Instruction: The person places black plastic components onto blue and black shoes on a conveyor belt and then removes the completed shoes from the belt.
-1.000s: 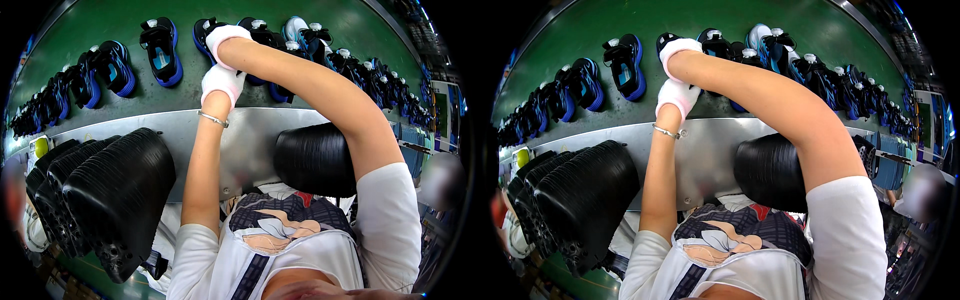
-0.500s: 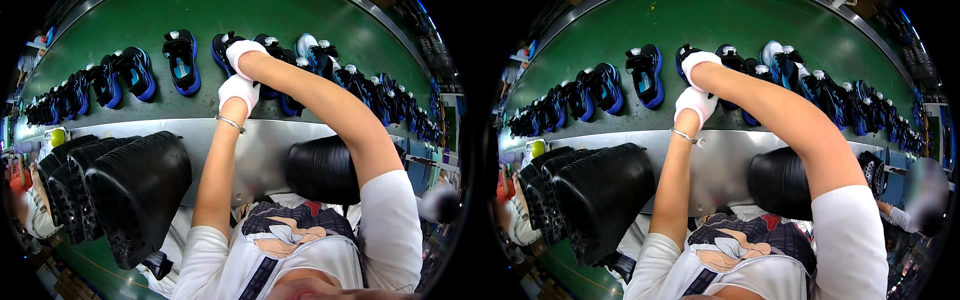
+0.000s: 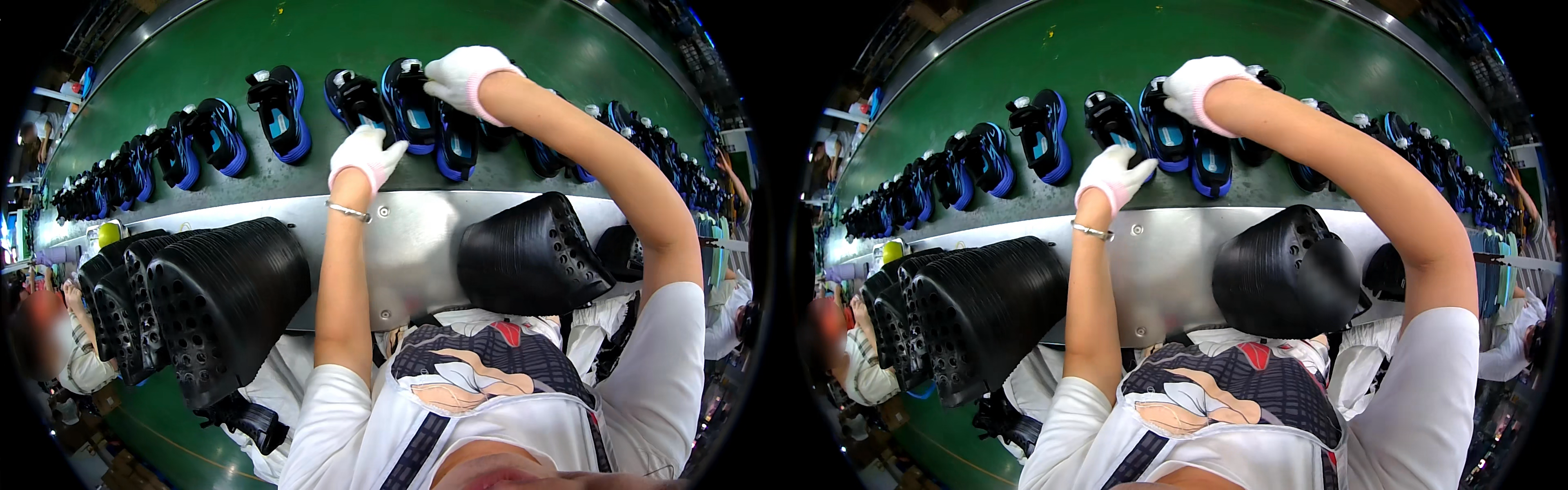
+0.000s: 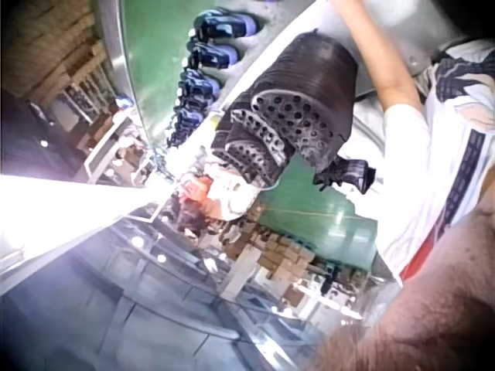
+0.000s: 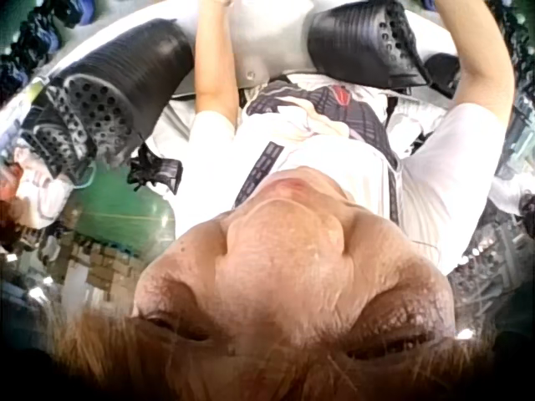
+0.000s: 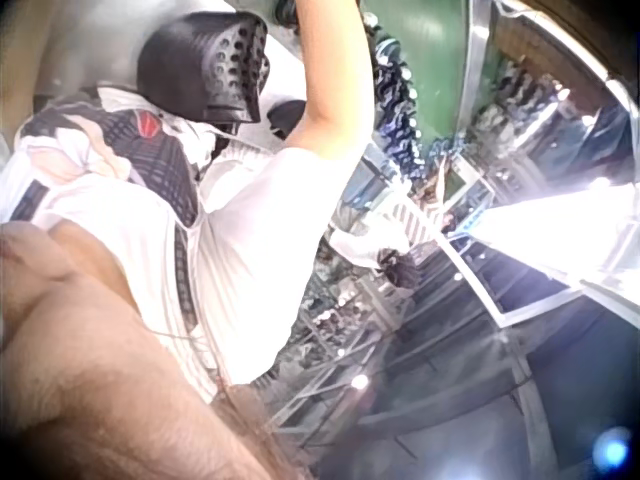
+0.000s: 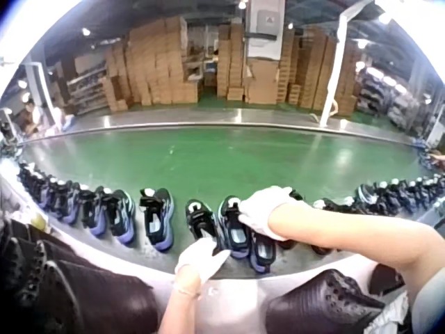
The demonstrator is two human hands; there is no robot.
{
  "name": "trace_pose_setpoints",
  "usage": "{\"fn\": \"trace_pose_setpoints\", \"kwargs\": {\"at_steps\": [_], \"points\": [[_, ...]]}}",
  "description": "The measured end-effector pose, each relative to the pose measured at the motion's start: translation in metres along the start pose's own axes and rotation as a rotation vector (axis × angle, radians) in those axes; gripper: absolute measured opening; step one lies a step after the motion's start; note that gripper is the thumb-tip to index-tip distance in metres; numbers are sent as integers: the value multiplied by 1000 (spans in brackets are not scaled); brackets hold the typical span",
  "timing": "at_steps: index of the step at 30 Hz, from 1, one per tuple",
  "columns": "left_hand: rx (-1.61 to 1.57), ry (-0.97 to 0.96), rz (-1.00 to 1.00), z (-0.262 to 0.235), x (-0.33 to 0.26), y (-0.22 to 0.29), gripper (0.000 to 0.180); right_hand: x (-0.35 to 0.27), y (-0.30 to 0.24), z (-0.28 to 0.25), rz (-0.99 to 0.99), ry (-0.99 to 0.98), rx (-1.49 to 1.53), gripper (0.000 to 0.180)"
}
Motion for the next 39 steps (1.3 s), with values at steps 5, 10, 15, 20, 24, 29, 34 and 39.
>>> {"fn": "trace_pose_setpoints", "kwargs": {"at_steps": [5, 10, 15, 20, 24, 29, 34, 39], "points": [[-486, 428, -108, -31, -1, -32, 33, 35, -26, 29, -84, -76, 11, 32], [-360, 27, -584, -22, 23, -46, 41, 59, -74, 25, -232, 10, -55, 29], [-85, -26, -517, 11, 53, -73, 25, 78, -93, 35, -242, -109, -113, 32], [108, 85, -473, -1, 50, -61, 25, 91, -91, 41, -191, -35, -91, 30], [225, 102, -352, -17, 68, -59, 30, 69, -72, 18, -261, 150, 1, 24], [0, 365, -211, -29, 54, -63, 77, -20, -36, -19, -264, 86, 34, 29], [-249, 339, -165, -32, 81, -113, 66, -150, 69, -1, -7, 134, 186, 32], [-78, 341, -278, -46, 90, -132, 57, -315, 155, 75, 591, 409, 366, 29]]}}
Point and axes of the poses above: each hand's wrist, its own x-axis towards the middle knuckle, its own z-axis out of the palm, y = z × x, the point moved 6 cm from there along x, towards the middle knuckle, and after that the axes turned 6 degrees about -z, right-handed, at the moved point
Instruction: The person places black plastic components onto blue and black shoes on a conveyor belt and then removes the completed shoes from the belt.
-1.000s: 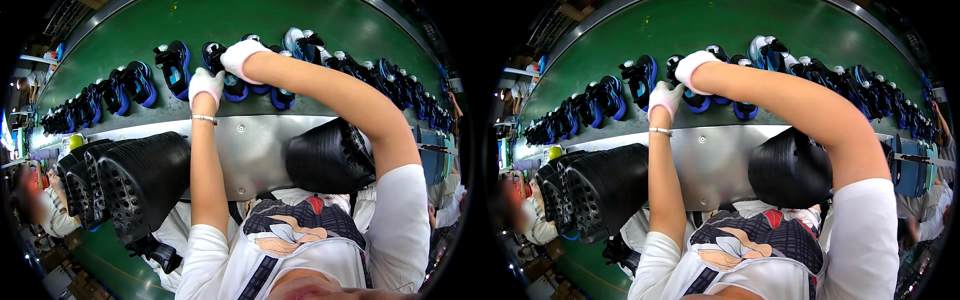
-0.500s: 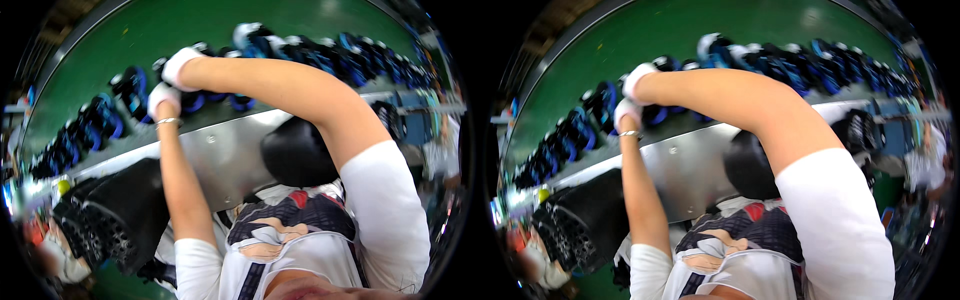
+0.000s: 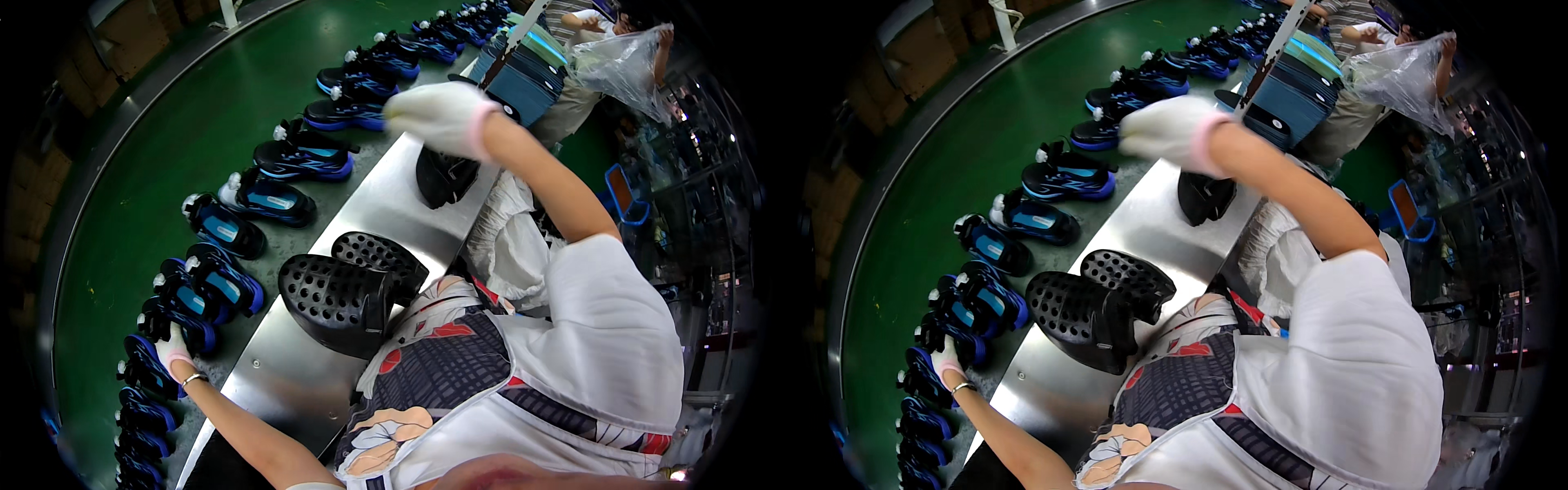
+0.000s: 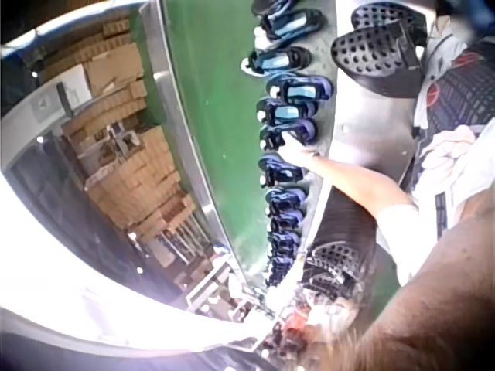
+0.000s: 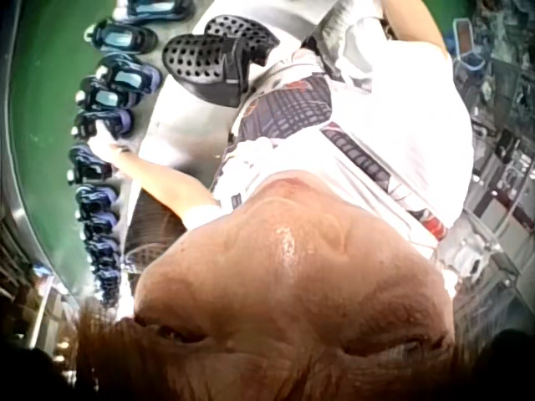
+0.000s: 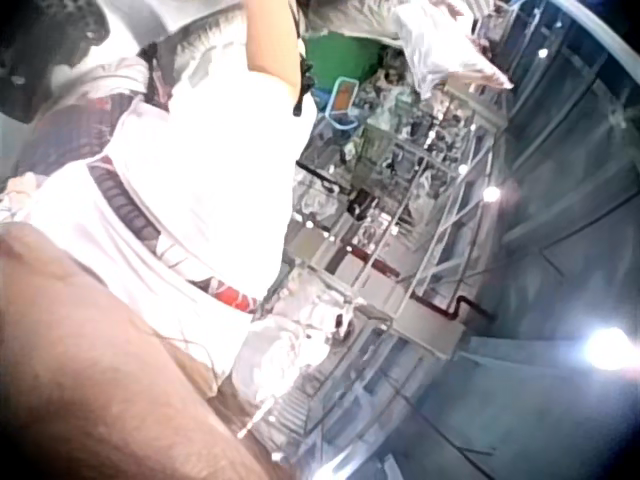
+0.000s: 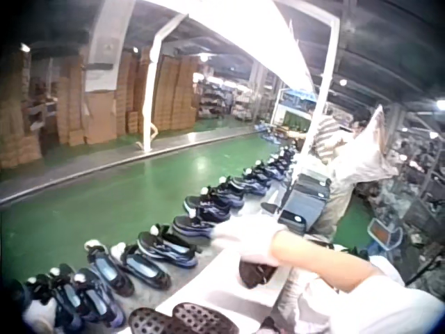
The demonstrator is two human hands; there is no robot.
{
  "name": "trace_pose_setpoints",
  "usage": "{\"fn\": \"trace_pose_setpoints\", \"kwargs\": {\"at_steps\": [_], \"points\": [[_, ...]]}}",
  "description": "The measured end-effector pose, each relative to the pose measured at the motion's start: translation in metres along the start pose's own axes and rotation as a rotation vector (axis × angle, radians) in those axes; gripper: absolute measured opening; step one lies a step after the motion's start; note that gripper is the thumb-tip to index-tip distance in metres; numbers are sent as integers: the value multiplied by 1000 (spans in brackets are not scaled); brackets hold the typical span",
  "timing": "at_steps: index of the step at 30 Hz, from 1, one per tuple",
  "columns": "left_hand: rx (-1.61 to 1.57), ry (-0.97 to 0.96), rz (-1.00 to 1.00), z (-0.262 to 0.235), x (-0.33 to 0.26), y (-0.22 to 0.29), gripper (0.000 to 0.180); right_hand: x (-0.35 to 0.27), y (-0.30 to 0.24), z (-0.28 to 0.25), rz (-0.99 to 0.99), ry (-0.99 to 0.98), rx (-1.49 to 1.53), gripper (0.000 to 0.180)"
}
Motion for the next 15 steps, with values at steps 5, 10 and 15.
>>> {"fn": "trace_pose_setpoints", "kwargs": {"at_steps": [5, 10, 15], "points": [[77, -57, -19, 8, 17, -6, 58, -86, 103, -18, 379, 344, 275, 27], [151, 137, -18, -12, 6, -3, 64, -108, 132, 0, 480, 268, 313, 26], [64, 550, 267, -39, -132, 100, 52, -111, 136, 39, 367, 131, 239, 24]]}}
Point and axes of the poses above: each hand's wrist, its own x-axis towards the middle knuckle, its own z-axis out of the palm, y = z × x, the point moved 6 cm from there along x, towards the middle knuckle, and after that the axes turned 6 degrees about -z, right-handed, at the moved point
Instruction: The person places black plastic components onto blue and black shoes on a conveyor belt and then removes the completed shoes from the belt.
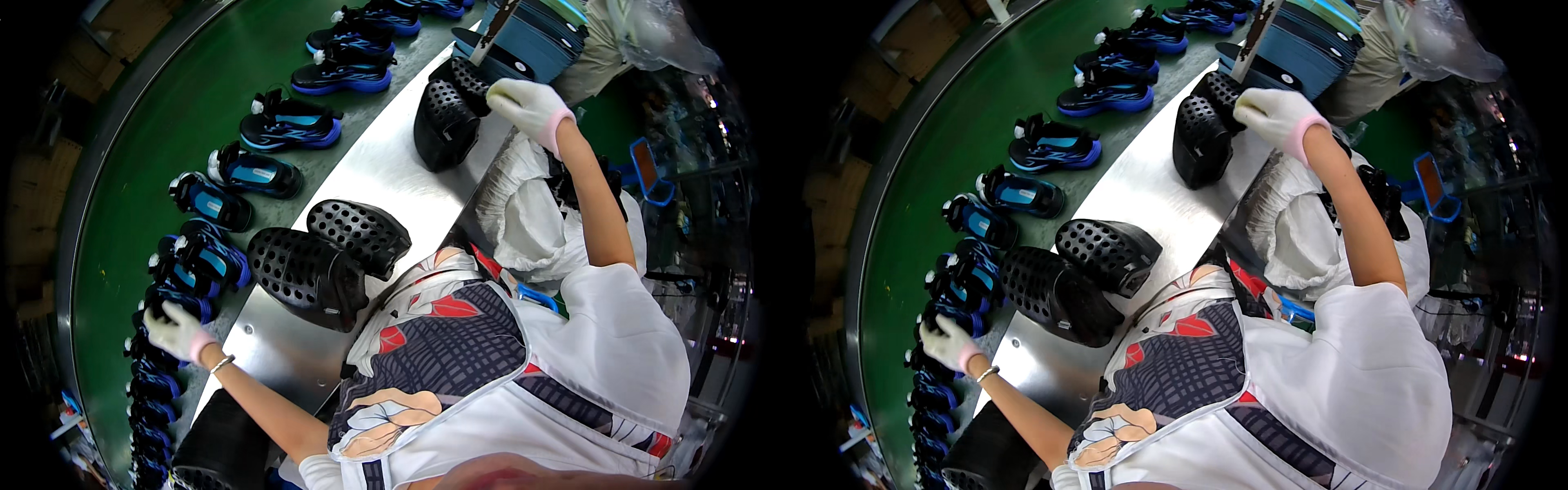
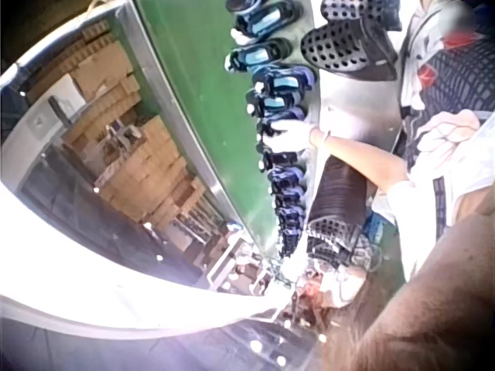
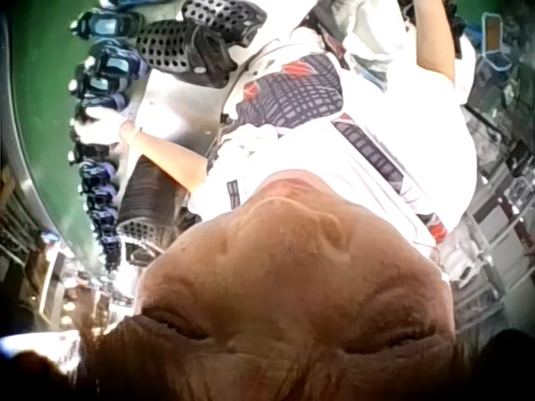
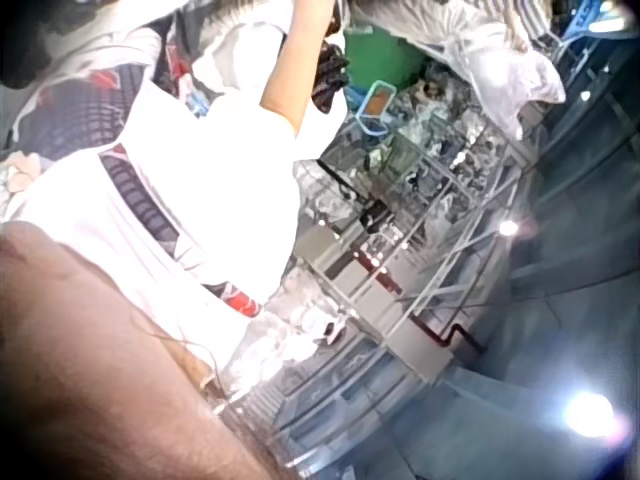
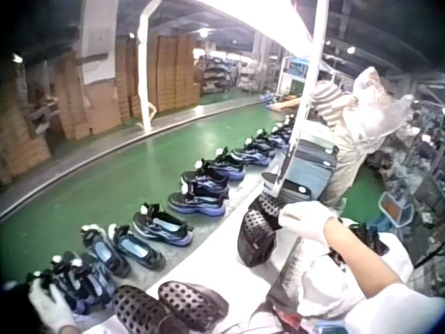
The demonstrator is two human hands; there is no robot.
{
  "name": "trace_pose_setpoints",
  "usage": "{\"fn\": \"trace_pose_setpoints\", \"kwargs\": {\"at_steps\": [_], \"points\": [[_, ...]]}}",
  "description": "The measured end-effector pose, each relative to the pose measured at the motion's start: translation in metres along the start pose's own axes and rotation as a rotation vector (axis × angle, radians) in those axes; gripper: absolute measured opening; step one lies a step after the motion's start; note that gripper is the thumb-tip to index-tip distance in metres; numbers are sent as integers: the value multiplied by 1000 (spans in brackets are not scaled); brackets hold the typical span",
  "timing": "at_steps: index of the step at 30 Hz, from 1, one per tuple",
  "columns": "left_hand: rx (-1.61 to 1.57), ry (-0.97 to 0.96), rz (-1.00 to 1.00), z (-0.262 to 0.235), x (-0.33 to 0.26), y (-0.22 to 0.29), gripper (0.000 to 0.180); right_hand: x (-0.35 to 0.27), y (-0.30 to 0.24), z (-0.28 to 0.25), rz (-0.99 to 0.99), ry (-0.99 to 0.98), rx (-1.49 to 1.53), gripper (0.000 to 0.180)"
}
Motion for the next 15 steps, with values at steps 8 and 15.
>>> {"fn": "trace_pose_setpoints", "kwargs": {"at_steps": [8, 15], "points": [[-193, -464, 124, 42, -27, 4, 44, 14, 0, 52, -70, -109, 140, 44], [-68, -507, 63, 43, -34, 38, 39, 13, -7, 53, -165, -73, 109, 46]]}}
Point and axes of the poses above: each hand's wrist, its own x-axis towards the middle knuckle, its own z-axis out of the palm, y = z × x, the point moved 6 cm from there along x, towards the middle knuckle, and after that the axes turned 6 degrees about -z, right-handed, at the moved point
